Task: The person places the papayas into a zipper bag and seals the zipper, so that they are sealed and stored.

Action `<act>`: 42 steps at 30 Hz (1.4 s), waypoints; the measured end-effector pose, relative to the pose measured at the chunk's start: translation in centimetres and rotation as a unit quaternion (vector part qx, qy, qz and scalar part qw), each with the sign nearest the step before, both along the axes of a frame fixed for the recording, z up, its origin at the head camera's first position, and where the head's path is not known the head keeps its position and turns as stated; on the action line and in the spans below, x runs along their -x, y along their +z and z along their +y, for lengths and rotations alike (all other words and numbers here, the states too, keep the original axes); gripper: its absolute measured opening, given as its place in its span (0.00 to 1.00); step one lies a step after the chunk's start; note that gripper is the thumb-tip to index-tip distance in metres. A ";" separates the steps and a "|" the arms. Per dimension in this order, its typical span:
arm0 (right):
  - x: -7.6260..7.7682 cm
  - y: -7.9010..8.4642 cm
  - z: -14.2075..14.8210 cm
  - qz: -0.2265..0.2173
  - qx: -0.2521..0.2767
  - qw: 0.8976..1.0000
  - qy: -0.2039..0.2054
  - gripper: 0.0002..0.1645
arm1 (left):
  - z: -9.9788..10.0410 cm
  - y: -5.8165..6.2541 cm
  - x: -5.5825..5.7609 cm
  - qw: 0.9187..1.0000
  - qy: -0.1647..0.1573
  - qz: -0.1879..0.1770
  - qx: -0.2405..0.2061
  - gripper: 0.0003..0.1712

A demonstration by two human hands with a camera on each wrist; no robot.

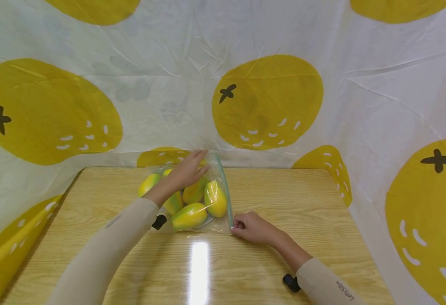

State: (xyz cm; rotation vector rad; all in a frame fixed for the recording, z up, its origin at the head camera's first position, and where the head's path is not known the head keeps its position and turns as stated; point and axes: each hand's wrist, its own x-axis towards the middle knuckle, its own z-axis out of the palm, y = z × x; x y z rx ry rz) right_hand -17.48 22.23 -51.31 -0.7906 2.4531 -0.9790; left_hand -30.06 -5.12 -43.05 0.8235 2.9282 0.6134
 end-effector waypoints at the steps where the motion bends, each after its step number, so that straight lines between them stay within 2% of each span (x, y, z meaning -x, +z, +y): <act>1: 0.1 0.0 0.1 -0.003 -0.002 1.000 -0.004 0.10 | -0.5 -0.1 -0.2 1.000 0.006 -0.007 -0.009 0.38; 6: 0.9 0.3 0.8 0.011 -0.001 0.999 -0.049 0.07 | -3.7 -0.7 -1.5 0.999 0.033 -0.009 -0.024 0.40; 8: 1.5 0.9 0.9 0.031 0.011 0.997 -0.075 0.09 | -5.1 -1.0 -2.1 0.999 0.041 -0.005 -0.025 0.41; 11: 2.4 1.8 0.7 0.049 0.035 0.992 -0.113 0.22 | -7.1 -1.6 -3.2 0.998 0.058 -0.002 -0.037 0.42; 15: 3.7 2.7 -0.2 0.060 0.052 0.987 -0.140 0.39 | -9.7 -2.6 -4.6 0.995 0.075 0.020 -0.062 0.42; 18: 4.7 2.9 -1.3 0.060 0.053 0.987 -0.142 0.49 | -11.7 -3.5 -5.5 0.993 0.093 0.036 -0.068 0.44; 21: 5.4 2.8 -2.5 0.059 0.064 0.987 -0.132 0.57 | -13.6 -4.5 -6.3 0.990 0.118 0.031 -0.073 0.50; 27: 6.2 2.3 -4.8 0.075 0.058 0.990 -0.109 0.63 | -16.5 -6.5 -7.3 0.981 0.159 -0.037 -0.106 0.60; 31: 6.1 2.1 -5.6 0.072 0.043 0.990 -0.110 0.61 | -17.5 -7.4 -7.7 0.971 0.169 -0.076 -0.153 0.61; 35: 6.0 1.7 -5.7 0.067 0.019 0.991 -0.112 0.53 | -17.4 -8.1 -8.2 0.965 0.162 -0.079 -0.192 0.60; 38: 5.9 1.6 -5.5 0.062 0.005 0.992 -0.111 0.49 | -16.8 -8.6 -8.4 0.968 0.148 -0.069 -0.193 0.59; 42: 5.6 1.8 -5.0 0.057 0.004 0.992 -0.114 0.49 | -15.8 -8.9 -8.6 0.973 0.139 -0.061 -0.175 0.57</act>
